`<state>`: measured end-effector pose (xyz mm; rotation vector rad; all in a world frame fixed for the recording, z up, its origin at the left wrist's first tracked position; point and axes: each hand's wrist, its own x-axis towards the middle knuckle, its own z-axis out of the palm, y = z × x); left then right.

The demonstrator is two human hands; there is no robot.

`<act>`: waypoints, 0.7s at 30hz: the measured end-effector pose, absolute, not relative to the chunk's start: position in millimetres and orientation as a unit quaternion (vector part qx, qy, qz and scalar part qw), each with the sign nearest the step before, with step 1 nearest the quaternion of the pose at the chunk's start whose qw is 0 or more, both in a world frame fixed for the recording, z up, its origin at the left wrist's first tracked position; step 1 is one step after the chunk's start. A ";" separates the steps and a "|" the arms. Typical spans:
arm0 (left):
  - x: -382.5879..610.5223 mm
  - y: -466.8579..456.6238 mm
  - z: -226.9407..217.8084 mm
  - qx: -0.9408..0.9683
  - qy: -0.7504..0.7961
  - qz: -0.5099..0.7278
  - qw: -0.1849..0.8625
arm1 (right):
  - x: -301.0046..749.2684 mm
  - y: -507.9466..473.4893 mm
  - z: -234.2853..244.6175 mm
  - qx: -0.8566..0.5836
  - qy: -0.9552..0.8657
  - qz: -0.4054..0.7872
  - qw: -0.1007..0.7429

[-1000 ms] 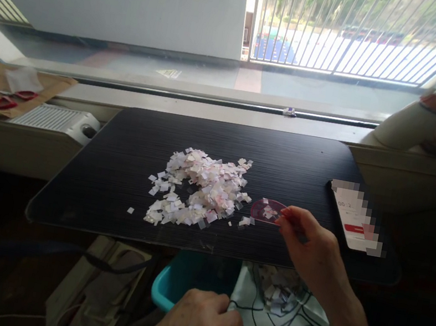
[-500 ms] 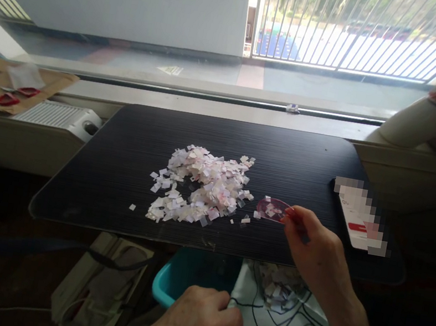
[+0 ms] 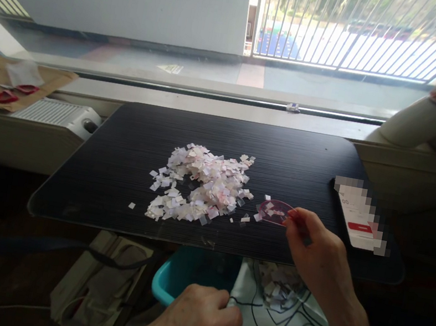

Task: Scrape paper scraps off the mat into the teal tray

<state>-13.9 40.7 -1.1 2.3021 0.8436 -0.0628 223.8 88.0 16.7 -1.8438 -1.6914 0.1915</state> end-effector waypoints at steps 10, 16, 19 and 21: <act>-14.4 39.5 -1.0 0.885 0.322 -0.007 0.337 | 232.3 84.0 17.2 -0.716 -0.617 0.056 0.321; -15.0 37.6 -2.3 0.882 0.325 0.006 0.341 | 233.5 82.0 14.2 -0.723 -0.603 0.058 0.333; -14.1 37.3 -2.3 0.879 0.326 0.006 0.347 | 237.3 81.8 12.7 -0.731 -0.593 0.061 0.332; -13.4 37.3 -2.7 0.878 0.327 0.009 0.348 | 241.0 81.1 12.1 -0.741 -0.582 0.052 0.332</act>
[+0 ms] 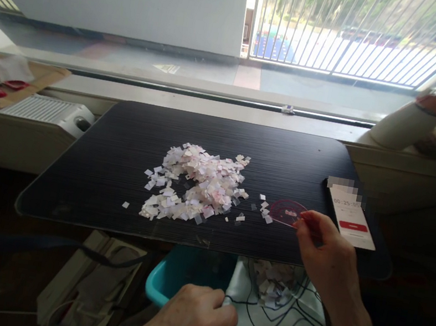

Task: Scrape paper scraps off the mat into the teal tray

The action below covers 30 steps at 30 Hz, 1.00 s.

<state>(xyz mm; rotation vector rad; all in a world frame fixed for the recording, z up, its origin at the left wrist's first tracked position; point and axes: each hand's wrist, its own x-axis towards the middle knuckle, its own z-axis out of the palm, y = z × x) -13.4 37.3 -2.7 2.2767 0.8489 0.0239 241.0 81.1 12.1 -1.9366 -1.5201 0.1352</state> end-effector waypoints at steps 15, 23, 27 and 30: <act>-13.7 36.1 -7.3 0.875 0.336 -0.018 0.350 | 239.9 78.1 11.9 -0.726 -0.560 0.152 0.370; -13.2 47.2 -12.5 0.867 0.301 -0.075 0.390 | 235.6 82.4 11.1 -0.732 -0.567 0.158 0.343; -14.2 47.7 -12.6 0.865 0.302 -0.076 0.393 | 236.3 81.7 9.9 -0.713 -0.581 0.184 0.347; -14.1 45.1 -9.8 0.864 0.302 -0.077 0.395 | 236.3 78.7 10.6 -0.715 -0.586 0.187 0.332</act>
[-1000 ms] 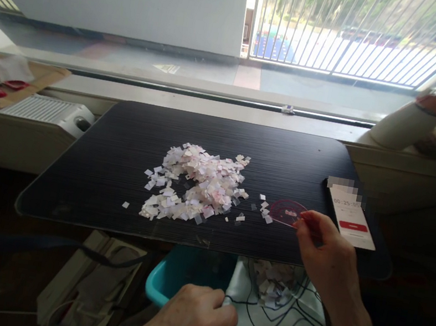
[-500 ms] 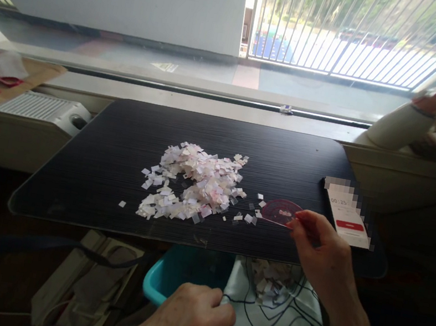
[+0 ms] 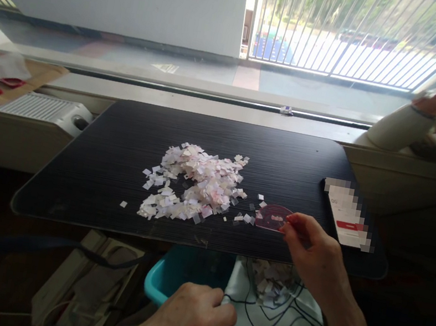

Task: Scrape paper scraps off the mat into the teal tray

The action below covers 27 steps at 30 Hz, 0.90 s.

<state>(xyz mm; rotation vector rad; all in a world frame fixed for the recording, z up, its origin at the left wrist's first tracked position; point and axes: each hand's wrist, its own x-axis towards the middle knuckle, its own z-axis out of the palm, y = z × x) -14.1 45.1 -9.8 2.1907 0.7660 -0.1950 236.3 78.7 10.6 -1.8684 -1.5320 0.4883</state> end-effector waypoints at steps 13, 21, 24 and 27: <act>-11.9 39.4 -6.5 0.875 0.332 -0.016 0.351 | 231.4 82.2 19.5 -0.697 -0.627 0.148 0.314; -10.5 48.1 4.4 0.881 0.306 -0.027 0.361 | 226.3 99.3 19.2 -0.700 -0.635 0.143 0.293; -9.9 55.1 7.5 0.877 0.297 -0.025 0.376 | 232.9 97.1 21.8 -0.724 -0.625 0.119 0.266; -10.5 56.8 7.1 0.876 0.296 -0.025 0.379 | 238.7 92.8 27.1 -0.741 -0.619 0.070 0.252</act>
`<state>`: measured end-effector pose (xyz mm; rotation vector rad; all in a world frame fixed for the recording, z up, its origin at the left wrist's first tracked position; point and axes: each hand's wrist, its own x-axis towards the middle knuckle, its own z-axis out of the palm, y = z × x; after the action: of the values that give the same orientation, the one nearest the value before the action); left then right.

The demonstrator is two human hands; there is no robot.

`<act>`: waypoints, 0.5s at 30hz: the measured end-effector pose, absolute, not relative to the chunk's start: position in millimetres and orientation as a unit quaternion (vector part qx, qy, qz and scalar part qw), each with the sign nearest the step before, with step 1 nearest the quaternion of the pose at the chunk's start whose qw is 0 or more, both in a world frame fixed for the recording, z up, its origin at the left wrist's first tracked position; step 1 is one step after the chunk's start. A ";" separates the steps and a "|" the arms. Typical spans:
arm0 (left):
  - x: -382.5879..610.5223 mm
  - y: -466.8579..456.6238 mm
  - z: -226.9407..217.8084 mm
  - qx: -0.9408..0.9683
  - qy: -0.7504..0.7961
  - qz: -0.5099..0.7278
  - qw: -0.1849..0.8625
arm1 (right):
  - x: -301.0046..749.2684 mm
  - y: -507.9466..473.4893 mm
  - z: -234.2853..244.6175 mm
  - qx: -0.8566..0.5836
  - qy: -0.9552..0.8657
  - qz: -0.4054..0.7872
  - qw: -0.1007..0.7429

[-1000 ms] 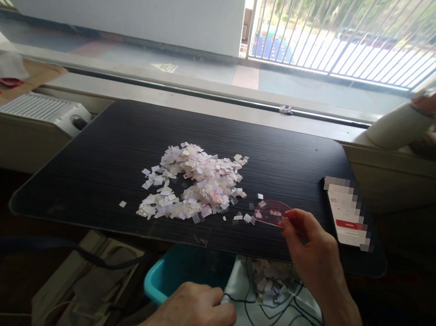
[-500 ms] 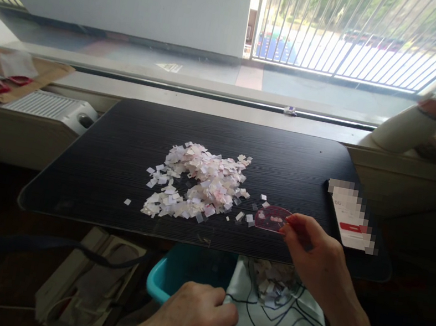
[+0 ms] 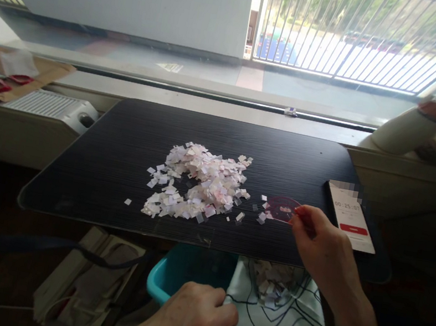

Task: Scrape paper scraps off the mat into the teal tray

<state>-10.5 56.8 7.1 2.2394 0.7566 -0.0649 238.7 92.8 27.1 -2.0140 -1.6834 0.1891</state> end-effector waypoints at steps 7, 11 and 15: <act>-11.1 41.7 0.6 0.881 0.323 -0.044 0.344 | 236.4 90.5 29.4 -0.732 -0.622 0.067 0.270; -8.8 41.5 2.3 0.880 0.333 -0.050 0.335 | 226.3 93.8 25.4 -0.695 -0.645 0.157 0.276; -9.1 45.3 5.6 0.879 0.332 -0.058 0.336 | 220.4 98.4 21.3 -0.673 -0.655 0.179 0.293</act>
<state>-9.1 45.3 5.6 2.2935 0.8662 -0.1514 220.4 98.4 21.3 -1.7924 -1.7445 0.4756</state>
